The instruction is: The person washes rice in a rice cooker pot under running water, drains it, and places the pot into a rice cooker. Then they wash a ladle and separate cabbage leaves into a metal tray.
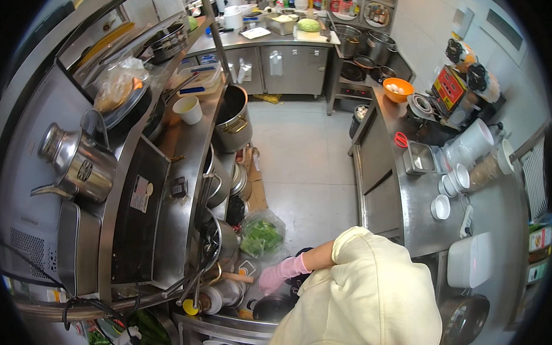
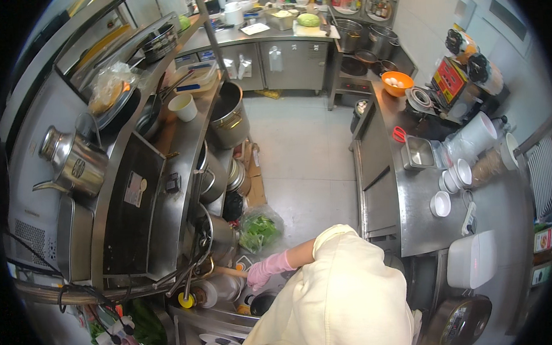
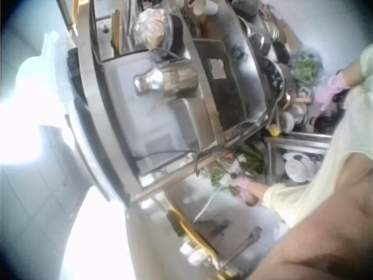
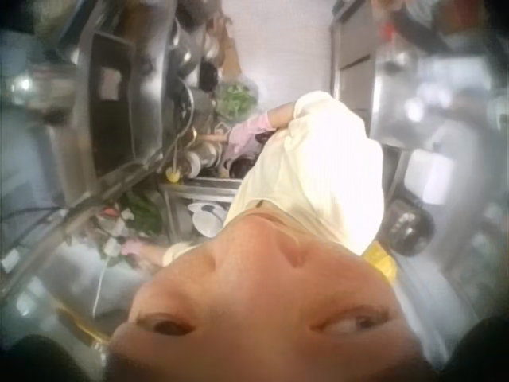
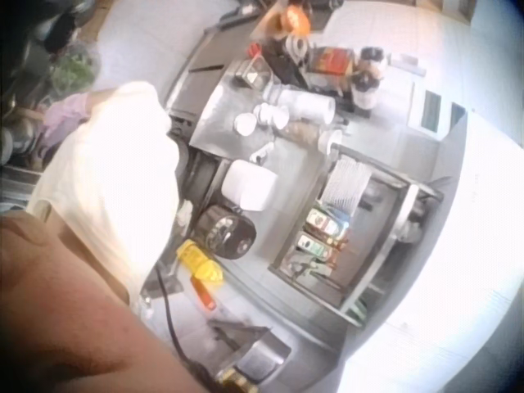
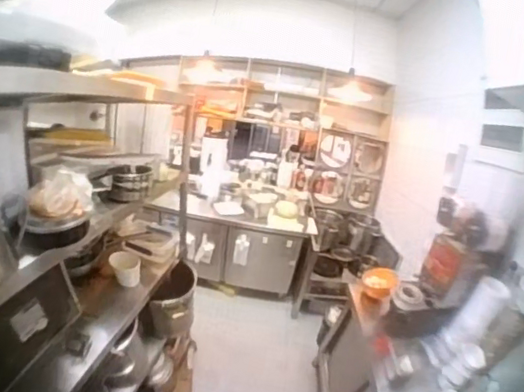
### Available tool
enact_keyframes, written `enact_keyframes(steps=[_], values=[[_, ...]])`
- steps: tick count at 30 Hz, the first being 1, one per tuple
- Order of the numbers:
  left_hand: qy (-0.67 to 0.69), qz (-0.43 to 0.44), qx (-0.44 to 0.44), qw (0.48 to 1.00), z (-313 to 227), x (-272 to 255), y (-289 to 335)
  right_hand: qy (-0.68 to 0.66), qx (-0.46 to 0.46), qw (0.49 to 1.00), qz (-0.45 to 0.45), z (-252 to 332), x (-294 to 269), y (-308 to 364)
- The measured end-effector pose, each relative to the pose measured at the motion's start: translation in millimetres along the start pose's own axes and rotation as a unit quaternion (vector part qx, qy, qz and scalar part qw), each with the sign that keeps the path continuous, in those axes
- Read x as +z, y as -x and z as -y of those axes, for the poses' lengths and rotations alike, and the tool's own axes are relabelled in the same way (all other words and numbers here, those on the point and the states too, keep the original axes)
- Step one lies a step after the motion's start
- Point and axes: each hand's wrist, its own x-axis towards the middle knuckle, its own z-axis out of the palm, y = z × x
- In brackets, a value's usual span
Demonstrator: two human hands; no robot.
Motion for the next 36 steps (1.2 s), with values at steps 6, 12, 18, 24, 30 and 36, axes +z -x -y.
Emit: enact_keyframes(steps=[6,12,18,24,30,36], values=[[0.052,0.123,0.128,0.983,-38.2,58.8,113.1,-0.031,0.043,0.998,-0.031,-19.8,-12.8,25.4],[-0.01,0.406,0.372,0.834,-61.6,109.8,215.7,-0.048,0.161,0.985,-0.033,-78.5,-60.5,112.6],[0.353,0.621,0.059,0.697,-306.6,188.6,276.9,-0.369,0.28,0.861,-0.21,-199.7,-112.6,257.7],[0.346,0.672,0.036,0.654,-497.6,308.7,286.2,-0.208,0.362,0.9,-0.124,-343.5,-101.5,345.5],[0.004,0.591,0.15,0.793,-578.2,417.4,266.3,-0.128,0.39,0.909,-0.075,-395.3,-89.7,374.0],[-0.268,0.572,0.376,0.678,-698.0,479.1,231.0,0.08,0.064,0.902,-0.419,-360.2,-275.4,384.7]])
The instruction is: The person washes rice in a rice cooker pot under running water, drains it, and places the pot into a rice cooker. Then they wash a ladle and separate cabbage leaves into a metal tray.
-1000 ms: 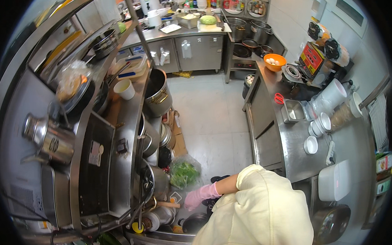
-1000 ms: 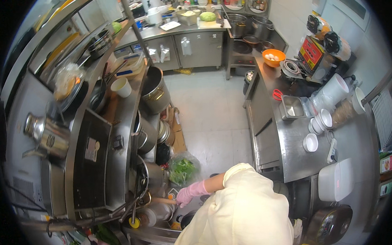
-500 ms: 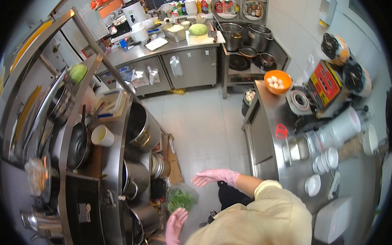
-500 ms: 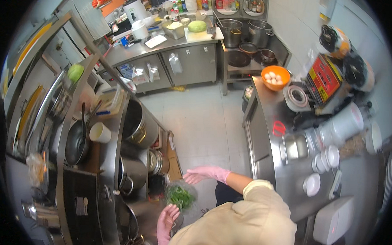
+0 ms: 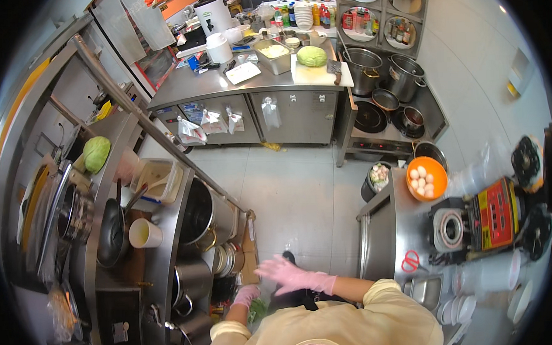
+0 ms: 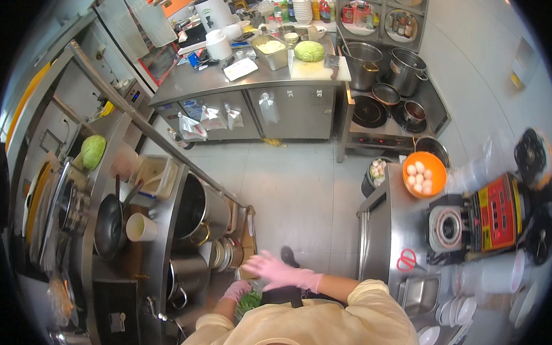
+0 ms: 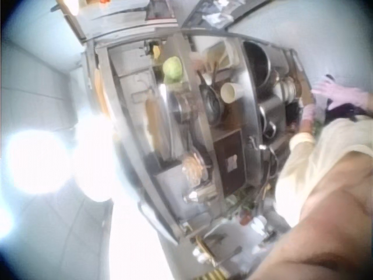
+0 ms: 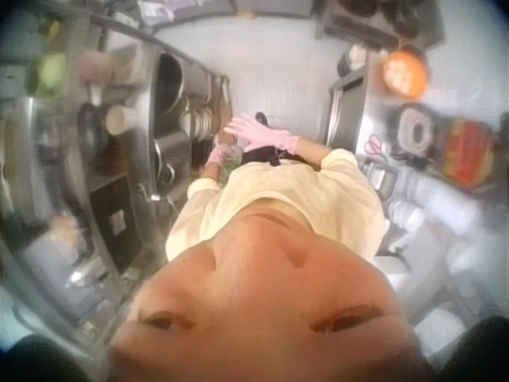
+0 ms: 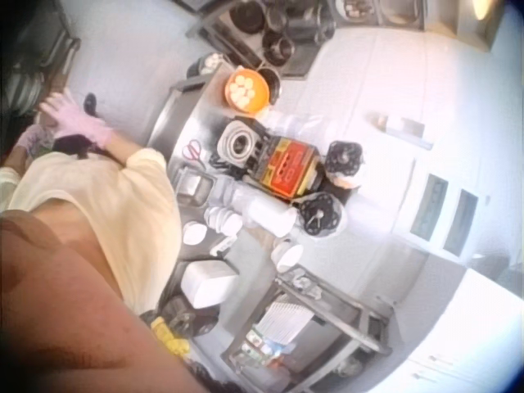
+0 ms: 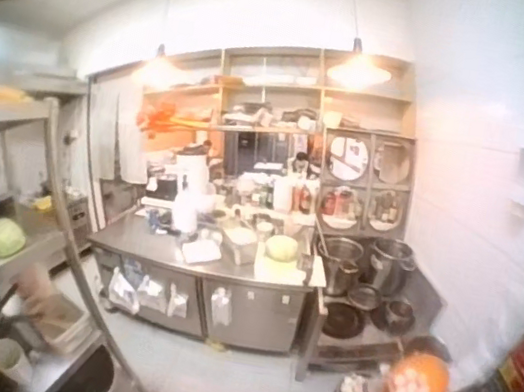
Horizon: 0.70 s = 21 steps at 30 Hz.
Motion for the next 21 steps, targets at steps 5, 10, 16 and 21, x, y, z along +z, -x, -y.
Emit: enact_keyframes(steps=[5,10,16,21], values=[[-0.265,-0.066,0.086,0.958,-68.7,-181.8,-88.5,0.115,-0.248,0.96,0.053,-21.0,-61.9,-145.1],[-0.474,-0.184,0.123,0.852,-133.5,-394.1,-165.3,0.025,-0.218,0.976,-0.002,-107.9,-128.0,-243.0],[-0.383,-0.281,0.165,0.864,-181.8,-546.7,-213.1,-0.113,-0.219,0.966,-0.073,-163.7,-220.1,-324.6],[0.004,-0.324,0.223,0.919,-218.0,-636.7,-274.1,0.007,-0.215,0.976,0.036,-249.4,-279.5,-354.1]])
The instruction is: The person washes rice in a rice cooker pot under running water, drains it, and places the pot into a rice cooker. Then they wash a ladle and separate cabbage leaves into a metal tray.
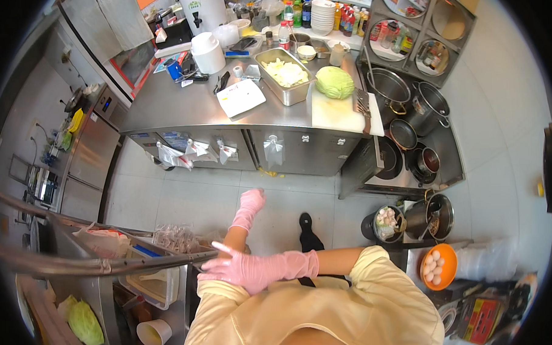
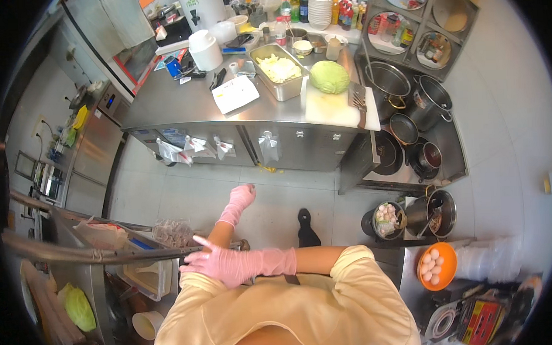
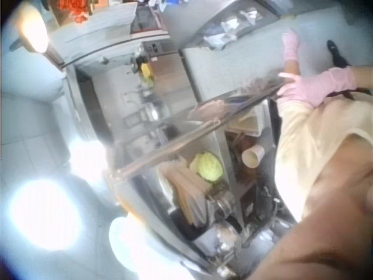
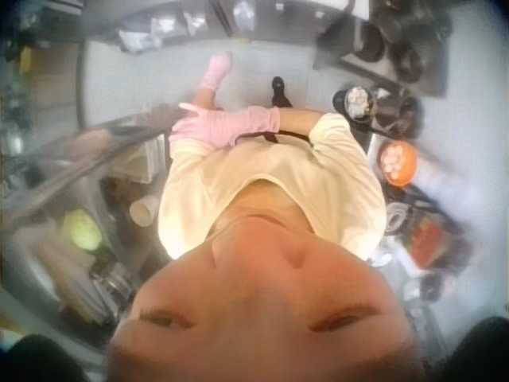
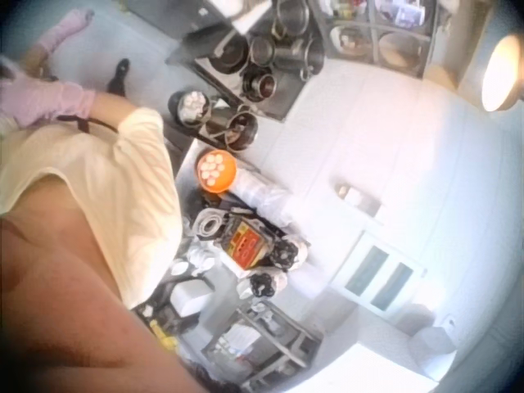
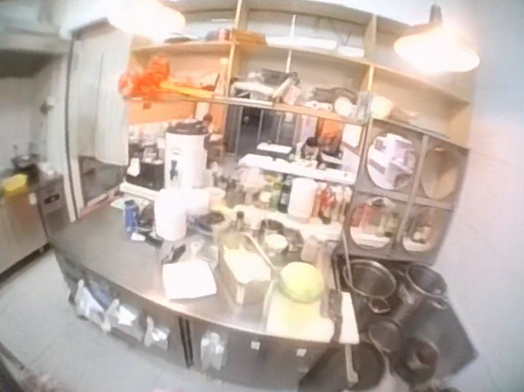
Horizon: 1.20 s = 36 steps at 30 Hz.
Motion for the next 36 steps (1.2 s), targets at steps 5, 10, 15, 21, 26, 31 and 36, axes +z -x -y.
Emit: enact_keyframes(steps=[5,10,15,21,26,31,36], values=[[0.608,-0.066,-0.207,0.763,18.9,-29.6,-70.0,0.053,0.117,0.989,-0.068,-144.3,-79.4,84.1],[0.647,-0.137,-0.276,0.698,37.8,-83.8,-127.8,0.063,0.35,0.927,-0.119,-276.5,-176.7,176.4],[0.661,-0.235,-0.261,0.664,62.7,-116.6,-200.3,0.105,0.455,0.87,-0.159,-358.4,-232.9,204.9],[0.623,-0.194,-0.26,0.712,120.6,-139.7,-290.6,0.112,0.505,0.841,-0.157,-408.2,-239.5,194.5],[0.712,-0.045,-0.197,0.673,149.0,-144.3,-322.0,0.118,0.614,0.769,-0.132,-410.7,-210.7,201.9],[0.665,0.0,-0.115,0.738,150.6,-167.3,-293.2,0.085,0.67,0.717,-0.17,-386.8,-169.3,218.8],[0.53,0.082,-0.118,0.836,147.1,-190.8,-213.9,0.044,0.73,0.661,-0.17,-319.0,-115.5,239.7]])
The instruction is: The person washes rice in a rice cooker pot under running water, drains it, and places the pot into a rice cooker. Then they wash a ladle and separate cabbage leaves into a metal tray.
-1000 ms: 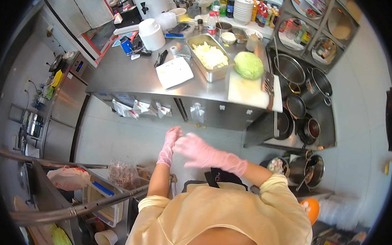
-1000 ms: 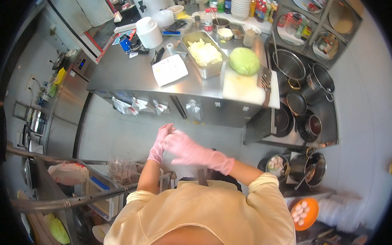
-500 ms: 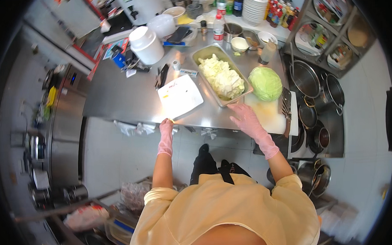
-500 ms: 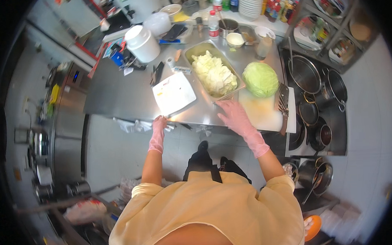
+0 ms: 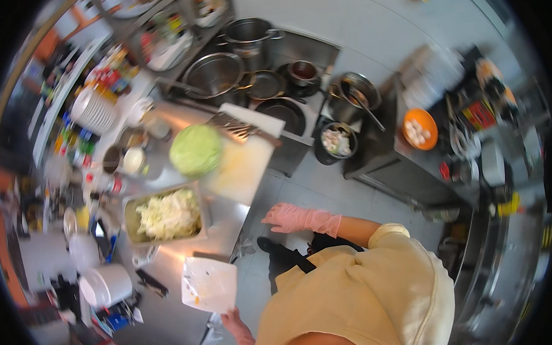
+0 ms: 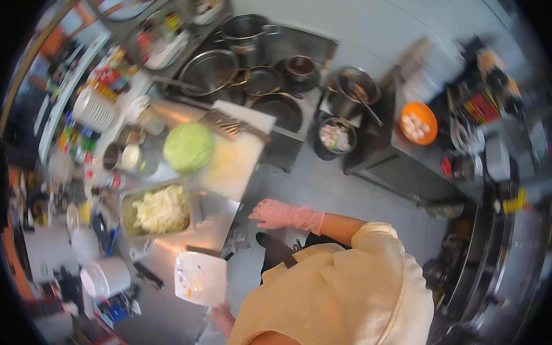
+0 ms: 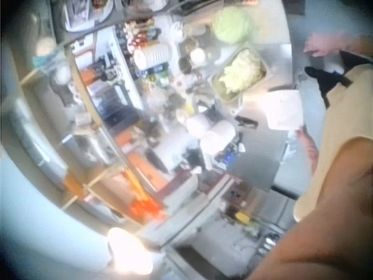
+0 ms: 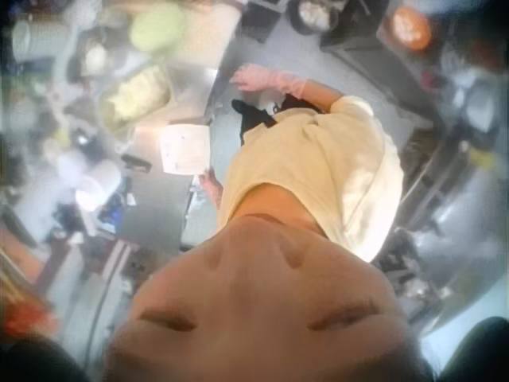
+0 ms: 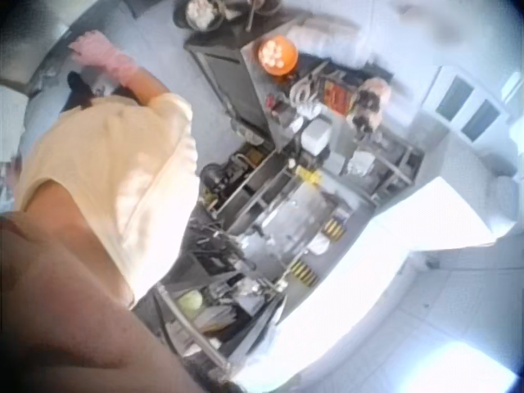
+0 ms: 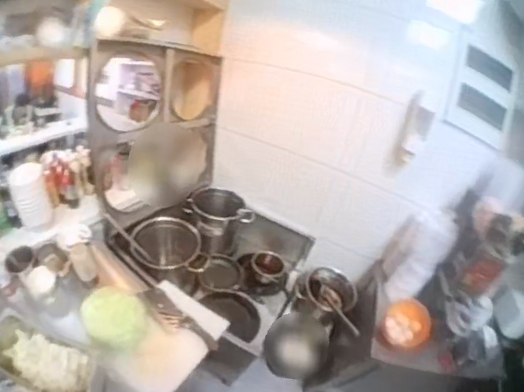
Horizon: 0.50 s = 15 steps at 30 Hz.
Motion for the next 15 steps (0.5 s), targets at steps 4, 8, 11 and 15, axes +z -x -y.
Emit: enact_keyframes(steps=[4,8,11,15], values=[[-0.041,0.145,-0.012,0.989,-7.2,34.6,27.4,-0.054,0.147,0.986,-0.049,-43.0,35.7,107.8],[-0.225,0.277,0.067,0.932,-36.4,150.4,33.0,-0.071,0.341,0.936,-0.052,-84.8,98.9,263.5],[-0.245,0.412,0.114,0.87,-37.3,296.2,82.2,-0.117,0.452,0.874,-0.131,-104.8,150.1,403.2],[-0.277,0.577,0.113,0.76,-10.1,477.2,207.3,-0.197,0.597,0.759,-0.169,-103.5,202.9,555.6]])
